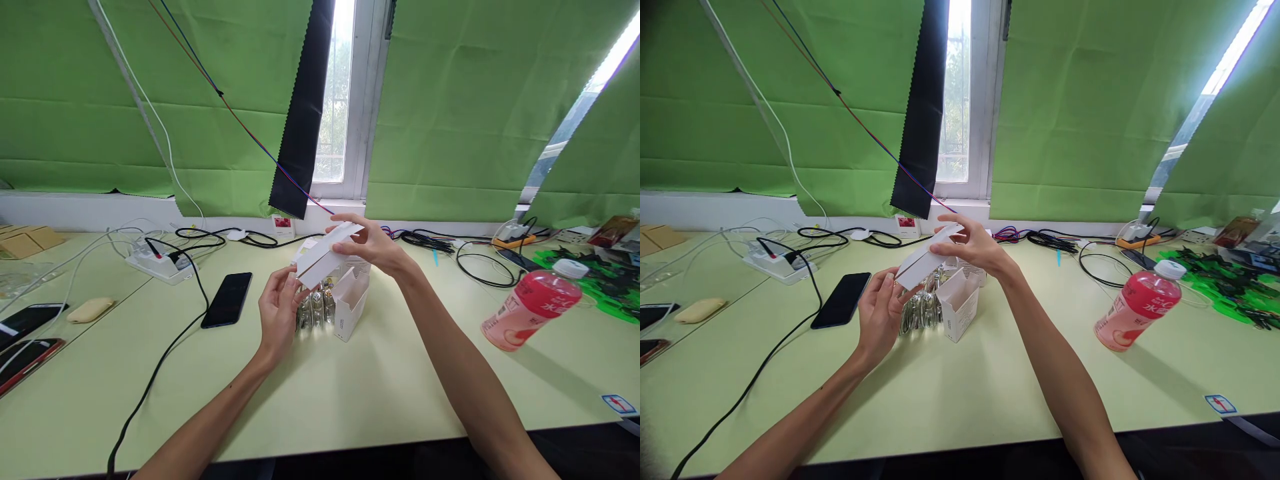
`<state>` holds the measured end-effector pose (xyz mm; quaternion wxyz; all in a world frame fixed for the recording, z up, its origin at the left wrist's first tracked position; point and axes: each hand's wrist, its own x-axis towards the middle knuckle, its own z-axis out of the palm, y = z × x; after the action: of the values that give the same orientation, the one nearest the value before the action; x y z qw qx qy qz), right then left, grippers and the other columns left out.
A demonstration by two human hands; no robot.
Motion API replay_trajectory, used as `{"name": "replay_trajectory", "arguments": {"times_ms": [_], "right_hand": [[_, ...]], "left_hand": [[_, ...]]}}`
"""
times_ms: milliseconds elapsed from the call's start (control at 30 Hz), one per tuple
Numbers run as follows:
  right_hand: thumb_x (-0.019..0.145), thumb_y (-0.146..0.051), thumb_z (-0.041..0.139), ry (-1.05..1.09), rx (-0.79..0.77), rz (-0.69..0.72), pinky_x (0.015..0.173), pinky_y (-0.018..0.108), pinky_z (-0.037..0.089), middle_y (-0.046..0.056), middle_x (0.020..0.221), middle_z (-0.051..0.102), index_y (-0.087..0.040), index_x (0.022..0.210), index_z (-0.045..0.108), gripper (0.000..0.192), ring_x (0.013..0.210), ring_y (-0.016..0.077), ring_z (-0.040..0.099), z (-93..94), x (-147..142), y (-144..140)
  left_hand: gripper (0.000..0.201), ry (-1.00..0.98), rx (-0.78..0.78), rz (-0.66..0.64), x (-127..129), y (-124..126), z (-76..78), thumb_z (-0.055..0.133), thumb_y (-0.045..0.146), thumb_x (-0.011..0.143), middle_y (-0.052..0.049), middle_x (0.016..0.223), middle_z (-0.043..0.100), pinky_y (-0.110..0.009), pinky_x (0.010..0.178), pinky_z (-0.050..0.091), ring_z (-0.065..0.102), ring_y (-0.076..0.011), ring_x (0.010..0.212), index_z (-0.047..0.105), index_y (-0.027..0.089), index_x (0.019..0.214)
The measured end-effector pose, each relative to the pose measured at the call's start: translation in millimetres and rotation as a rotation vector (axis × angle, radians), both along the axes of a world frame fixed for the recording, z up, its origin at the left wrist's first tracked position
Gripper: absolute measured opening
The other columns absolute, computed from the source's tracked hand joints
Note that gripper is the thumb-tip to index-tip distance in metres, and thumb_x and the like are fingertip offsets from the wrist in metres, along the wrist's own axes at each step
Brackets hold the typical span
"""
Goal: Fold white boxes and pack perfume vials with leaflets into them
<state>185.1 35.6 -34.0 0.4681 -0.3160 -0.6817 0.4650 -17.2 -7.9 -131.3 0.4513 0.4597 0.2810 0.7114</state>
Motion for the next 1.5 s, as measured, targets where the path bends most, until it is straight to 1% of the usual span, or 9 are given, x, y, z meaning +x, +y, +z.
{"name": "replay_trajectory", "arguments": {"times_ms": [200, 367, 533, 600, 733, 1000, 1133, 1300, 1500], "right_hand": [[0.066, -0.041, 0.091, -0.011, 0.015, 0.01, 0.103, 0.049, 0.055, 0.009, 0.122, 0.071, -0.025, 0.128, 0.06, 0.071, 0.108, 0.0254, 0.07, -1.5, 0.5, 1.7], [0.067, -0.039, 0.09, -0.019, 0.042, 0.035, 0.101, 0.047, 0.057, 0.009, 0.125, 0.07, -0.025, 0.129, 0.059, 0.07, 0.105, 0.0242, 0.071, -1.7, -0.4, 1.8], [0.066, -0.038, 0.091, -0.036, 0.047, 0.038, 0.098, 0.047, 0.059, 0.009, 0.123, 0.069, -0.025, 0.131, 0.058, 0.074, 0.109, 0.0258, 0.068, -0.7, -1.0, 0.9], [0.066, -0.038, 0.091, -0.042, 0.053, 0.037, 0.1, 0.048, 0.058, 0.009, 0.123, 0.069, -0.025, 0.131, 0.058, 0.074, 0.111, 0.0264, 0.067, -0.2, -1.2, 0.4], [0.066, -0.038, 0.091, -0.053, 0.079, 0.041, 0.107, 0.052, 0.054, 0.009, 0.123, 0.069, -0.026, 0.131, 0.057, 0.074, 0.113, 0.0262, 0.067, 0.8, -1.2, -0.6], [0.067, -0.037, 0.091, -0.067, 0.102, 0.065, 0.106, 0.052, 0.055, 0.009, 0.126, 0.068, -0.027, 0.135, 0.054, 0.078, 0.116, 0.0264, 0.066, 0.8, -1.2, -0.9], [0.067, -0.035, 0.09, -0.065, 0.084, 0.087, 0.104, 0.051, 0.056, 0.011, 0.126, 0.067, -0.026, 0.137, 0.05, 0.081, 0.118, 0.0265, 0.064, 0.5, -0.1, -0.5], [0.066, -0.034, 0.091, -0.053, 0.074, 0.096, 0.101, 0.05, 0.058, 0.01, 0.126, 0.067, -0.027, 0.138, 0.05, 0.082, 0.114, 0.0259, 0.065, -0.1, 0.7, 0.0], [0.066, -0.035, 0.092, -0.057, 0.088, 0.106, 0.101, 0.049, 0.058, 0.009, 0.127, 0.066, -0.029, 0.138, 0.05, 0.084, 0.114, 0.0257, 0.066, -1.1, 1.4, 1.2]], "left_hand": [[0.038, 0.046, 0.017, 0.014, -2.7, 0.4, -2.8, 0.079, 0.05, 0.081, -0.007, 0.113, 0.065, -0.027, 0.072, 0.063, 0.068, -0.0203, 0.1, 0.068, 0.021, 0.104], [0.039, 0.07, -0.029, 0.044, -3.6, 0.9, -3.9, 0.082, 0.048, 0.078, -0.007, 0.112, 0.067, -0.024, 0.069, 0.06, 0.068, -0.0195, 0.098, 0.068, 0.02, 0.103], [0.04, 0.055, -0.069, 0.043, -2.5, -0.4, -1.5, 0.081, 0.051, 0.078, -0.006, 0.11, 0.067, -0.027, 0.071, 0.06, 0.069, -0.0206, 0.098, 0.067, 0.02, 0.1], [0.039, 0.049, -0.088, 0.03, -2.3, -1.1, -0.4, 0.079, 0.052, 0.079, -0.006, 0.108, 0.068, -0.028, 0.071, 0.06, 0.069, -0.0206, 0.097, 0.066, 0.02, 0.099], [0.039, 0.02, -0.1, 0.004, -2.5, -1.3, 0.9, 0.078, 0.053, 0.08, -0.006, 0.105, 0.068, -0.026, 0.069, 0.06, 0.07, -0.0193, 0.094, 0.066, 0.021, 0.096], [0.043, -0.034, -0.113, -0.016, -1.0, -0.9, 6.4, 0.079, 0.057, 0.077, -0.004, 0.094, 0.068, -0.026, 0.067, 0.058, 0.07, -0.0171, 0.082, 0.065, 0.019, 0.089], [0.041, -0.058, -0.109, -0.015, 0.2, -1.3, 8.7, 0.08, 0.056, 0.076, -0.002, 0.092, 0.067, -0.025, 0.067, 0.057, 0.069, -0.0143, 0.078, 0.065, 0.018, 0.084], [0.041, -0.063, -0.107, -0.019, -0.1, -1.0, 8.1, 0.08, 0.055, 0.077, -0.002, 0.092, 0.068, -0.026, 0.068, 0.056, 0.069, -0.0146, 0.078, 0.066, 0.018, 0.086], [0.04, -0.043, -0.106, -0.022, -0.6, -1.9, 7.9, 0.079, 0.056, 0.077, -0.003, 0.095, 0.068, -0.027, 0.071, 0.058, 0.071, -0.0173, 0.085, 0.066, 0.019, 0.088]]}}
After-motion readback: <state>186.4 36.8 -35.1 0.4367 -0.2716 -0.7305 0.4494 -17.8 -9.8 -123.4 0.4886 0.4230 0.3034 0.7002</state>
